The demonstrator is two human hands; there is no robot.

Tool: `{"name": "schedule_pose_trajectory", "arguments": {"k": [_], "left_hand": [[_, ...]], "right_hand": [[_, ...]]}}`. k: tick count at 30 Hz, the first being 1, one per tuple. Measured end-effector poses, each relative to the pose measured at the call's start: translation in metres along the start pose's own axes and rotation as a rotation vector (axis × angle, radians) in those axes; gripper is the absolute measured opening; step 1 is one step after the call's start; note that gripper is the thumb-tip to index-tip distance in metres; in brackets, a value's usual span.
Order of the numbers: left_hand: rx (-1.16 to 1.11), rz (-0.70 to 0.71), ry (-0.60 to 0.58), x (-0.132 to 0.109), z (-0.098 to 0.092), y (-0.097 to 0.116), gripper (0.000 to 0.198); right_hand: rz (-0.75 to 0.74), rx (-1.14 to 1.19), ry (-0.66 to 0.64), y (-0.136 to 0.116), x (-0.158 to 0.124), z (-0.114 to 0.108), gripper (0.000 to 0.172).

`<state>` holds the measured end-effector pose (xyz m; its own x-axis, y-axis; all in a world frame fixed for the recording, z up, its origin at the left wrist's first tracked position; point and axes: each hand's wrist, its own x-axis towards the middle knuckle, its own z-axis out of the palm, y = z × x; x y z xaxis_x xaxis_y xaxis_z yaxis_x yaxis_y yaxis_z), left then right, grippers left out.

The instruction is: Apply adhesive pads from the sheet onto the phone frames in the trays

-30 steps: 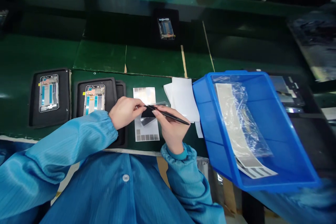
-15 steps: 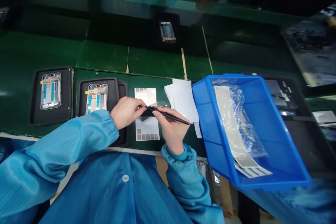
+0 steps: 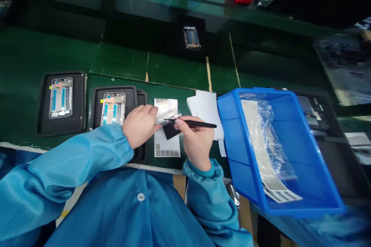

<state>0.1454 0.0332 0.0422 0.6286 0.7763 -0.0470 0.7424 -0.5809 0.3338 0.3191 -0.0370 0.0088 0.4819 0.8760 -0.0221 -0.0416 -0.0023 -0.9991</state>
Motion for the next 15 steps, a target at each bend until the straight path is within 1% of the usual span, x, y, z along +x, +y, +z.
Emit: {"name": "schedule_pose_trajectory", "arguments": {"k": [1,3,4,6,8,9,11,12,15], "left_hand": [[0.044,0.012,0.03,-0.01,-0.006,-0.006,0.034],[0.093,0.029,0.056,-0.036,-0.02,-0.023,0.028],[0.104,0.04,0.043,-0.05,-0.027,-0.032,0.024],[0.129,0.064,-0.027,-0.076,-0.035,-0.051,0.024],[0.161,0.086,-0.097,-0.096,-0.035,-0.065,0.025],[0.171,0.095,-0.11,-0.103,-0.032,-0.069,0.021],[0.167,0.104,-0.083,-0.109,-0.025,-0.074,0.011],[0.16,0.099,-0.059,-0.109,-0.021,-0.074,0.01],[0.165,0.055,-0.02,-0.105,-0.015,-0.074,0.018]], "right_hand": [[0.023,0.001,-0.039,-0.002,0.003,0.002,0.018],[0.067,-0.009,-0.115,-0.006,0.009,0.01,0.019],[0.087,-0.019,-0.152,-0.008,0.012,0.015,0.019],[0.116,-0.04,-0.219,-0.013,0.016,0.029,0.019],[0.127,-0.061,-0.278,-0.018,0.021,0.047,0.02],[0.128,-0.072,-0.307,-0.02,0.022,0.057,0.02],[0.12,-0.088,-0.358,-0.022,0.026,0.079,0.02],[0.114,-0.095,-0.381,-0.022,0.027,0.09,0.021],[0.101,-0.124,-0.435,-0.019,0.031,0.118,0.024]]}}
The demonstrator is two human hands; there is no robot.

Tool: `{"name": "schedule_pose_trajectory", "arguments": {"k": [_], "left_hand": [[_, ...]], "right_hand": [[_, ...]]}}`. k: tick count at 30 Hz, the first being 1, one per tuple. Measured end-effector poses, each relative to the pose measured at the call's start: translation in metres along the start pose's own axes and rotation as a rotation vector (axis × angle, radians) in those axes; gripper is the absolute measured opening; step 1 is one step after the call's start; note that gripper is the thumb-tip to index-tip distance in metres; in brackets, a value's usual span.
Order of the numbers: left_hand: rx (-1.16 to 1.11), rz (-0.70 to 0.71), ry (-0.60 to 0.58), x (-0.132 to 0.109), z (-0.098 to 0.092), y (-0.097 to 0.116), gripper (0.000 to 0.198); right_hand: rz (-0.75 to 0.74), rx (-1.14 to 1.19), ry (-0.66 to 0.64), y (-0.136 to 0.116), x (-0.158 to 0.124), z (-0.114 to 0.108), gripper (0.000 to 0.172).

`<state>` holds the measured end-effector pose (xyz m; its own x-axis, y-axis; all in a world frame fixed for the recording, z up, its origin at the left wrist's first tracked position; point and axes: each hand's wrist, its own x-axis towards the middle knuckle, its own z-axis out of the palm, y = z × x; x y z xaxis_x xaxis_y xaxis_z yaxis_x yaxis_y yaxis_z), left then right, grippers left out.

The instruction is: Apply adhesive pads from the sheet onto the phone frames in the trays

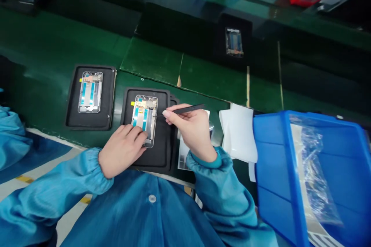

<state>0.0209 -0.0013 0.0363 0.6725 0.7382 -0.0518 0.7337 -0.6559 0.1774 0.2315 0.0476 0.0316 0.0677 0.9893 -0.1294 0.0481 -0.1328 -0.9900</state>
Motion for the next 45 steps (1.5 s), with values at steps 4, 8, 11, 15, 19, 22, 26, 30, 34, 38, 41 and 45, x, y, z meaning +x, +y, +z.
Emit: {"name": "schedule_pose_trajectory", "arguments": {"k": [4,8,11,15,19,22,26,30,34,38,41,45], "left_hand": [[-0.018,0.024,0.019,0.003,0.004,0.003,0.013],[-0.146,0.063,0.087,0.001,0.009,0.005,0.017],[-0.202,-0.005,0.189,0.0,0.012,-0.006,0.016],[-0.133,-0.192,0.33,0.004,0.018,-0.028,0.022],[-0.11,-0.236,0.365,0.009,0.024,-0.038,0.027],[-0.118,-0.231,0.374,0.011,0.027,-0.038,0.028],[-0.137,-0.23,0.378,0.012,0.028,-0.038,0.028],[-0.137,-0.233,0.376,0.012,0.028,-0.038,0.028],[-0.131,-0.232,0.373,0.012,0.028,-0.038,0.028],[-0.124,-0.232,0.373,0.013,0.028,-0.038,0.028],[-0.116,-0.229,0.38,0.013,0.028,-0.037,0.028],[-0.094,-0.222,0.395,0.013,0.029,-0.037,0.028]], "right_hand": [[0.006,-0.057,-0.023,0.006,0.017,0.021,0.025],[0.03,-0.106,-0.058,0.013,0.027,0.03,0.024],[0.037,-0.173,-0.083,0.018,0.029,0.032,0.023],[0.035,-0.223,-0.098,0.02,0.03,0.032,0.022],[0.055,-0.233,-0.1,0.016,0.029,0.032,0.021],[0.062,-0.233,-0.105,0.012,0.028,0.033,0.02],[0.067,-0.229,-0.106,0.011,0.028,0.034,0.021],[0.076,-0.238,-0.096,0.012,0.027,0.034,0.024],[0.087,-0.246,-0.093,0.012,0.027,0.034,0.026],[0.087,-0.257,-0.092,0.013,0.027,0.034,0.025],[0.078,-0.26,-0.101,0.014,0.027,0.034,0.026],[0.079,-0.253,-0.102,0.014,0.026,0.034,0.027]]}}
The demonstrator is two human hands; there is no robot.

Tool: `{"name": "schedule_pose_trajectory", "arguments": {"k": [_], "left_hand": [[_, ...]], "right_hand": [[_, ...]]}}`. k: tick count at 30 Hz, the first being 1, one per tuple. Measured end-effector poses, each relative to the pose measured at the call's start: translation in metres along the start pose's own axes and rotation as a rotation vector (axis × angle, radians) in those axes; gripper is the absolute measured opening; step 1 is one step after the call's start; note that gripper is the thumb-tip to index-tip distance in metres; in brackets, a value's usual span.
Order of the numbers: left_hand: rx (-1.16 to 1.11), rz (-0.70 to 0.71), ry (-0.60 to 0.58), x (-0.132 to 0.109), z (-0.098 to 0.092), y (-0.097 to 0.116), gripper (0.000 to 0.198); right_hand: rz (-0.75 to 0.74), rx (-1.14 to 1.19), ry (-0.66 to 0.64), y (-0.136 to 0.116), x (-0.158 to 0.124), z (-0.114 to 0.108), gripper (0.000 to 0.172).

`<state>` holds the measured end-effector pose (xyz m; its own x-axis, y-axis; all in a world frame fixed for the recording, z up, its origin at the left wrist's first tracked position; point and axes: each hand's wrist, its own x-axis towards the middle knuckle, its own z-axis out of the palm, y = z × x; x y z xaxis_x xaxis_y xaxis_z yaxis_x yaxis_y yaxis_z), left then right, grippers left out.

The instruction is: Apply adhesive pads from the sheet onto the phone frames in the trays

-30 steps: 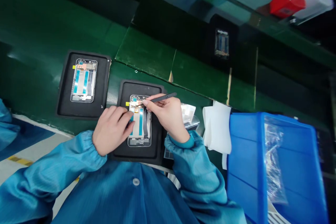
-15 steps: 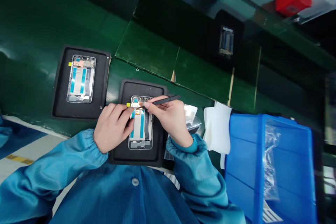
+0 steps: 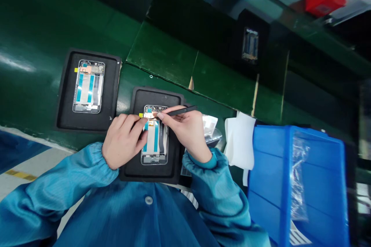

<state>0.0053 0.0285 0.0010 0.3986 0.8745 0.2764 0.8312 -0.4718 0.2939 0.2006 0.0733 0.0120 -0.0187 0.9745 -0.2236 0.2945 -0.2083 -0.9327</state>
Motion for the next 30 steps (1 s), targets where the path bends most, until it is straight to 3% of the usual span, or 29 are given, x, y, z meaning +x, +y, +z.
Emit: {"name": "schedule_pose_trajectory", "arguments": {"k": [10,13,17,20,24,27,30], "left_hand": [[0.242,0.127,-0.12,0.004,-0.008,0.005,0.04],[0.331,0.203,-0.138,0.004,-0.011,0.007,0.041],[0.455,0.335,-0.181,0.009,-0.02,0.011,0.043],[0.503,0.342,-0.22,0.021,-0.032,0.023,0.037],[0.412,0.303,-0.278,0.044,-0.04,0.059,0.021],[0.182,0.507,-0.397,0.056,-0.021,0.095,0.015],[0.049,0.698,-0.563,0.058,0.013,0.123,0.019]], "right_hand": [[-0.109,-0.042,0.026,0.007,-0.004,0.002,0.017],[-0.176,-0.059,0.146,0.0,-0.016,-0.01,0.012],[-0.216,-0.036,0.394,-0.002,-0.055,-0.053,0.01],[-0.167,0.041,0.496,0.02,-0.096,-0.089,0.015],[-0.048,-0.018,0.428,0.073,-0.144,-0.111,0.014],[-0.007,-0.054,0.309,0.109,-0.161,-0.105,0.012],[-0.069,-0.057,0.309,0.13,-0.165,-0.092,0.009]]}}
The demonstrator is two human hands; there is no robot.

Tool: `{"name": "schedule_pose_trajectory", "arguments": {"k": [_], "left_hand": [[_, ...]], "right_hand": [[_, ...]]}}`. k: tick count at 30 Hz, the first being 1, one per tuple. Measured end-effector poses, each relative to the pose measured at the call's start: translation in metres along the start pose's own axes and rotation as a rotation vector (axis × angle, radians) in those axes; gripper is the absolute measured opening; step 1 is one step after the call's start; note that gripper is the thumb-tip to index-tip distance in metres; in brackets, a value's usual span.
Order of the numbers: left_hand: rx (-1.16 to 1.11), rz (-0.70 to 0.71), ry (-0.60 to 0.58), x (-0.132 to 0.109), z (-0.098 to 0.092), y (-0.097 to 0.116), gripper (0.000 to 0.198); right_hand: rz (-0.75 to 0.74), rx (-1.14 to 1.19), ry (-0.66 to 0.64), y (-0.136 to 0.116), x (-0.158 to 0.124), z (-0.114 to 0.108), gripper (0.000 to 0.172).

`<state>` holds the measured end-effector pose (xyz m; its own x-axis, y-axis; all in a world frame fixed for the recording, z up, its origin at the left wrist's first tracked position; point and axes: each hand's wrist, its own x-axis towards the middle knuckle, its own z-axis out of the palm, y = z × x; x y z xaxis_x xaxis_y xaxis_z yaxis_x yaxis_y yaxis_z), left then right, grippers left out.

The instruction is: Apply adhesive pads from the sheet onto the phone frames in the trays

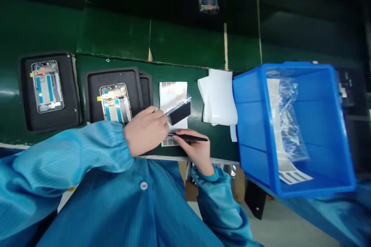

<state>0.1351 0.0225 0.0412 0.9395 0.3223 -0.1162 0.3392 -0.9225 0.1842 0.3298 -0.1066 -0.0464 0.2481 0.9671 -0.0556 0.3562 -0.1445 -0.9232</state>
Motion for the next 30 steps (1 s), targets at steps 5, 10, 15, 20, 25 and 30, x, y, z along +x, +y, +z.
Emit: {"name": "schedule_pose_trajectory", "arguments": {"k": [5,10,15,20,25,30], "left_hand": [[0.005,0.017,-0.172,0.019,0.027,0.009,0.028],[0.037,0.034,-0.183,0.016,0.026,0.007,0.029],[0.036,0.029,-0.162,0.016,0.028,0.007,0.026],[0.03,0.029,-0.169,0.016,0.027,0.007,0.026],[0.033,0.03,-0.173,0.015,0.025,0.007,0.026],[-0.011,0.025,-0.175,0.017,0.028,0.005,0.025]], "right_hand": [[-0.082,0.042,0.024,0.009,-0.003,0.008,0.008],[-0.119,0.086,0.011,0.007,-0.003,0.006,0.007],[-0.109,0.114,-0.01,0.006,-0.002,0.005,0.004],[-0.095,0.104,0.007,0.004,-0.002,0.004,0.005],[-0.099,0.119,0.008,0.003,-0.002,0.007,0.004],[0.028,0.165,0.061,-0.002,-0.006,-0.001,0.007]]}}
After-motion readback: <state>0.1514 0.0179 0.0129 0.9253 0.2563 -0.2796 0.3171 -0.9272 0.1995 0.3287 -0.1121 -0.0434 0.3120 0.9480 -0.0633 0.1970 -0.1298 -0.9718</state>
